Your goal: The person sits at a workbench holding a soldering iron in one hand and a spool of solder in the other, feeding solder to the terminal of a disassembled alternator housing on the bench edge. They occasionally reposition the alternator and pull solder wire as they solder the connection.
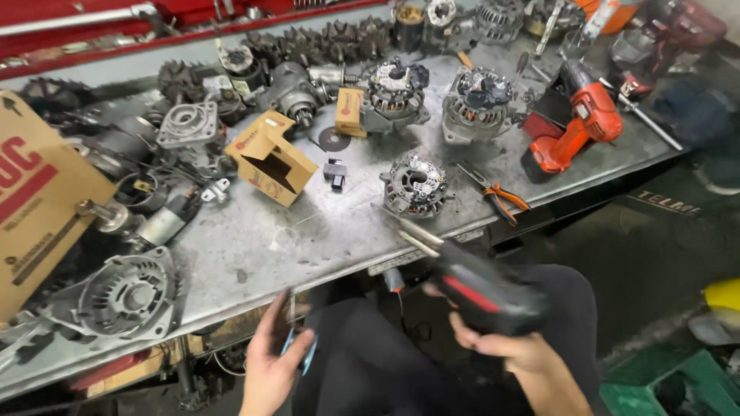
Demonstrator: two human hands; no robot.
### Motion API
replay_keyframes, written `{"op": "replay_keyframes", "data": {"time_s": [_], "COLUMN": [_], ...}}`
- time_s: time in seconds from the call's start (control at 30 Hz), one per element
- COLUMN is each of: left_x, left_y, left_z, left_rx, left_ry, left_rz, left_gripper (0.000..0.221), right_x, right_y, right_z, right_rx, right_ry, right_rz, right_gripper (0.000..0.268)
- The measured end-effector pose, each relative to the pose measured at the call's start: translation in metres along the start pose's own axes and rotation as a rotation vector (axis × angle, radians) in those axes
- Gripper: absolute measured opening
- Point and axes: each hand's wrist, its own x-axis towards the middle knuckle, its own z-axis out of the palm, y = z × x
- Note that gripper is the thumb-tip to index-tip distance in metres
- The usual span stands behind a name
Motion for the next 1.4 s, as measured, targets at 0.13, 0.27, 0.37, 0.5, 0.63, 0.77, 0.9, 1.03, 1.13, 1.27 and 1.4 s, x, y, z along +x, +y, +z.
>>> {"op": "replay_keyframes", "data": {"time_s": [0.13, 0.27, 0.37, 0.5, 0.63, 0.77, 0.9, 1.03, 1.13, 1.27, 1.4], "left_x": [0.034, 0.068, 0.080, 0.089, 0.086, 0.072, 0.053, 0.038, 0.027, 0.025, 0.024], "left_y": [0.006, 0.004, -0.001, -0.009, -0.019, -0.040, -0.065, -0.083, -0.093, -0.084, -0.072], "left_z": [0.043, 0.081, 0.103, 0.121, 0.123, 0.121, 0.120, 0.127, 0.135, 0.146, 0.150], "left_rx": [0.073, 0.124, 0.126, 0.144, 0.198, 0.180, 0.184, -0.056, -0.176, -0.176, -0.103], "left_ry": [-0.079, -0.100, -0.122, -0.102, -0.060, -0.025, -0.035, -0.074, -0.116, -0.185, -0.221], "left_rz": [-0.062, -0.073, -0.049, -0.086, -0.073, -0.076, -0.076, -0.237, -0.288, -0.286, -0.250], "left_gripper": [0.072, 0.068, 0.065, 0.062, 0.062, 0.066, 0.042, 0.021, 0.009, 0.009, 0.011], "right_x": [-0.015, -0.012, -0.011, -0.005, -0.007, -0.011, -0.012, -0.012, -0.017, -0.022, -0.033], "right_y": [-0.005, 0.022, 0.032, 0.033, 0.030, 0.033, 0.033, 0.032, 0.029, 0.030, 0.043], "right_z": [-0.044, -0.077, -0.086, -0.091, -0.092, -0.095, -0.092, -0.093, -0.092, -0.083, -0.083], "right_rx": [0.249, 0.349, 0.499, 0.640, 0.871, 1.020, 1.150, 1.188, 0.996, 0.592, 0.065], "right_ry": [0.048, 0.091, 0.116, 0.117, 0.057, 0.023, 0.023, -0.033, 0.019, 0.240, 0.451], "right_rz": [-0.057, -0.075, -0.034, 0.005, 0.033, 0.016, -0.103, -0.205, -0.251, -0.295, -0.284], "right_gripper": [0.077, 0.077, 0.083, 0.078, 0.071, 0.065, 0.063, 0.061, 0.057, 0.060, 0.063]}}
